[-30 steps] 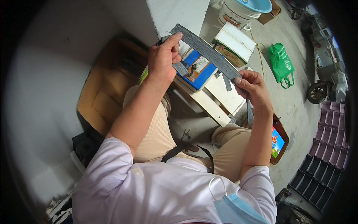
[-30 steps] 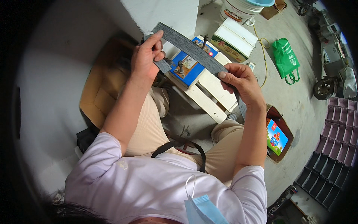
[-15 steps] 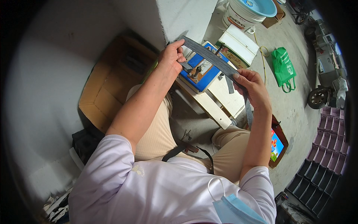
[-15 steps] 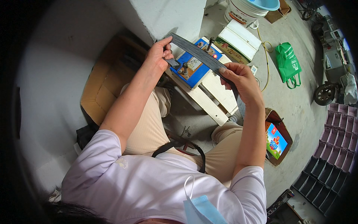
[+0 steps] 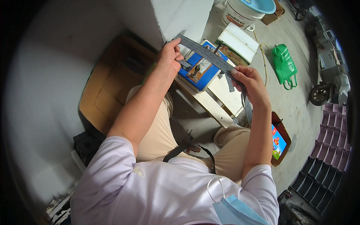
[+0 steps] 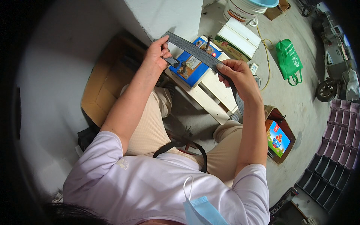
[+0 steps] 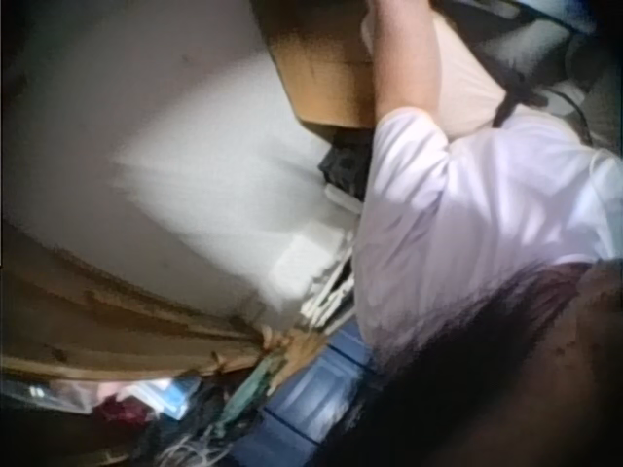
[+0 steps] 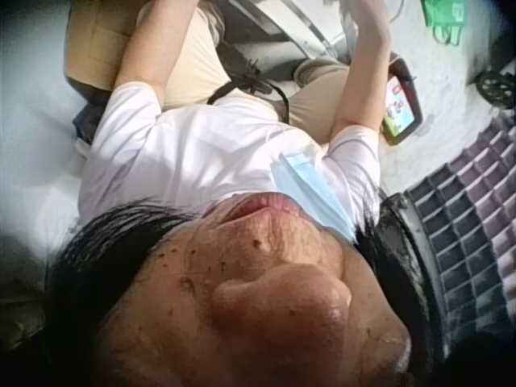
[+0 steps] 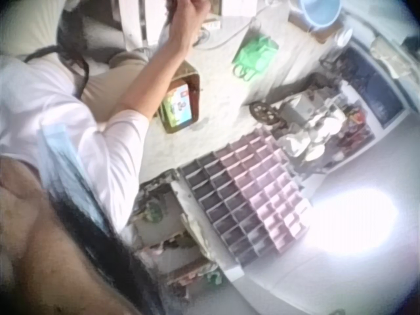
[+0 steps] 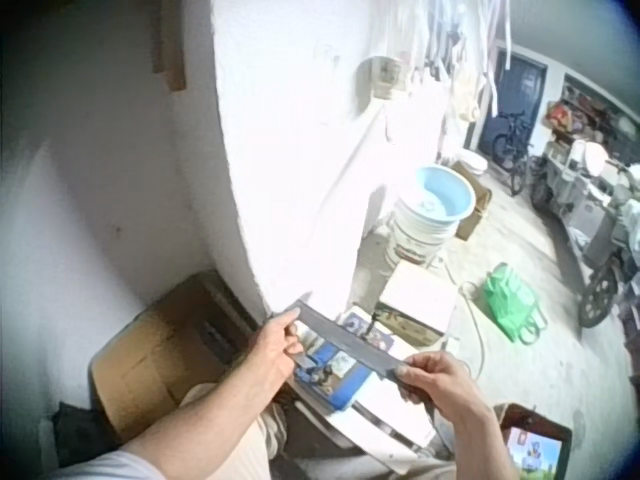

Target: The person is measuring grey fabric strips with a caliper and attaching them to a black wire frame.

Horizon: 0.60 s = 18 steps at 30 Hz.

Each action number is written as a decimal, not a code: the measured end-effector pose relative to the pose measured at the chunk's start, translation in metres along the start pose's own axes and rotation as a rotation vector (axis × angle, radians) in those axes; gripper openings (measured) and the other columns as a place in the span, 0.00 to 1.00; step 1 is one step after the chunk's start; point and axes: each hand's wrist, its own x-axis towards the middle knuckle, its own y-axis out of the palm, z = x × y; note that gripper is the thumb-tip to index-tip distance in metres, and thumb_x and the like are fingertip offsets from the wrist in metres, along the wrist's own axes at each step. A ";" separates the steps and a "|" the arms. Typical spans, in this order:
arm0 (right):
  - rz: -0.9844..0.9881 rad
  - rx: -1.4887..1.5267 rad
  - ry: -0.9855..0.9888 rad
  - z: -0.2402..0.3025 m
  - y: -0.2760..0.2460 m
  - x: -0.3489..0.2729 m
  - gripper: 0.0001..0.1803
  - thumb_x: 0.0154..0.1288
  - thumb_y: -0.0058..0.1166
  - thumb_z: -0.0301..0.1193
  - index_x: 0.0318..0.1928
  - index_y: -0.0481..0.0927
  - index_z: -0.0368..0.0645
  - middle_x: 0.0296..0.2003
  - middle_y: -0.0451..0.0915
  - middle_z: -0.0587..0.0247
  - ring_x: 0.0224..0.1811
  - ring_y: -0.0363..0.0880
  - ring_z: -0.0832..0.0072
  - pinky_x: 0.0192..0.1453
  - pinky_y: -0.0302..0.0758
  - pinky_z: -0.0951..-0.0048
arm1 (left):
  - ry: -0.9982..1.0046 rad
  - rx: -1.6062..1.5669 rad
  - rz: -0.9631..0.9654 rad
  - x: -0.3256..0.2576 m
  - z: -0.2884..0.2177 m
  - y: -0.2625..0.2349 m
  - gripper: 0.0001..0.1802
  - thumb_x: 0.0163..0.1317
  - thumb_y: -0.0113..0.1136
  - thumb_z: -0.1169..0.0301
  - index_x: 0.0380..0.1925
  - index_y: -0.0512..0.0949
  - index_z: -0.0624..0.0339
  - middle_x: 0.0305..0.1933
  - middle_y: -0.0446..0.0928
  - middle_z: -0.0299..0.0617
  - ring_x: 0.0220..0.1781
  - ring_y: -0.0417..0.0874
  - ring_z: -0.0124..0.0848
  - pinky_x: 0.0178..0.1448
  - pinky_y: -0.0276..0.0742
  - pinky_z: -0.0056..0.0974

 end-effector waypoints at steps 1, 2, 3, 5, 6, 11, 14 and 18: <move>-0.013 -0.007 0.014 0.000 0.000 0.000 0.10 0.65 0.56 0.33 0.33 0.79 0.39 0.20 0.75 0.71 0.18 0.65 0.89 0.22 0.63 0.84 | 0.000 -0.001 0.009 0.001 -0.001 -0.001 0.13 0.58 0.62 0.71 0.22 0.67 0.51 0.17 0.65 0.30 0.11 0.54 0.20 0.19 0.52 0.28; -0.018 0.003 0.024 -0.002 -0.001 0.001 0.09 0.65 0.56 0.33 0.33 0.79 0.39 0.20 0.75 0.71 0.18 0.65 0.89 0.22 0.63 0.84 | 0.000 -0.001 0.018 0.002 0.000 -0.002 0.13 0.58 0.62 0.71 0.21 0.67 0.51 0.17 0.65 0.30 0.11 0.54 0.20 0.19 0.52 0.28; -0.021 0.013 0.034 -0.007 -0.003 0.003 0.09 0.65 0.56 0.32 0.33 0.79 0.39 0.20 0.75 0.71 0.17 0.65 0.89 0.22 0.62 0.84 | 0.006 0.003 0.001 0.002 0.001 -0.002 0.13 0.58 0.62 0.70 0.21 0.67 0.51 0.17 0.65 0.30 0.11 0.54 0.20 0.20 0.52 0.29; -0.026 0.010 0.055 -0.017 -0.006 0.007 0.09 0.64 0.56 0.32 0.32 0.79 0.39 0.20 0.76 0.71 0.17 0.65 0.89 0.22 0.62 0.84 | 0.019 0.011 -0.034 0.000 0.002 0.001 0.14 0.58 0.63 0.70 0.20 0.66 0.51 0.16 0.65 0.30 0.11 0.54 0.21 0.20 0.53 0.29; -0.027 -0.003 0.066 -0.023 -0.007 0.010 0.08 0.64 0.57 0.31 0.32 0.79 0.39 0.20 0.76 0.70 0.17 0.65 0.89 0.21 0.62 0.84 | 0.024 0.013 -0.048 -0.001 0.003 0.002 0.14 0.58 0.63 0.70 0.20 0.66 0.51 0.16 0.65 0.30 0.11 0.54 0.21 0.21 0.53 0.29; -0.045 -0.068 0.119 -0.036 -0.009 0.018 0.08 0.63 0.57 0.31 0.31 0.80 0.38 0.20 0.76 0.70 0.17 0.65 0.88 0.21 0.61 0.84 | 0.044 0.022 -0.127 -0.005 0.003 0.007 0.16 0.58 0.63 0.69 0.18 0.65 0.51 0.16 0.65 0.31 0.12 0.55 0.22 0.21 0.53 0.30; -0.062 -0.117 0.122 -0.031 -0.012 0.011 0.08 0.63 0.56 0.30 0.31 0.80 0.38 0.20 0.76 0.70 0.17 0.66 0.88 0.22 0.62 0.83 | 0.081 0.021 -0.123 -0.012 0.002 0.007 0.16 0.57 0.64 0.70 0.18 0.67 0.52 0.16 0.64 0.29 0.13 0.55 0.21 0.21 0.53 0.29; -0.035 -0.019 0.024 -0.006 -0.012 -0.009 0.08 0.65 0.56 0.31 0.32 0.79 0.40 0.20 0.75 0.71 0.18 0.66 0.88 0.23 0.62 0.84 | 0.459 0.199 -0.068 -0.052 -0.006 0.014 0.13 0.55 0.67 0.71 0.19 0.72 0.56 0.17 0.66 0.27 0.19 0.61 0.16 0.21 0.53 0.27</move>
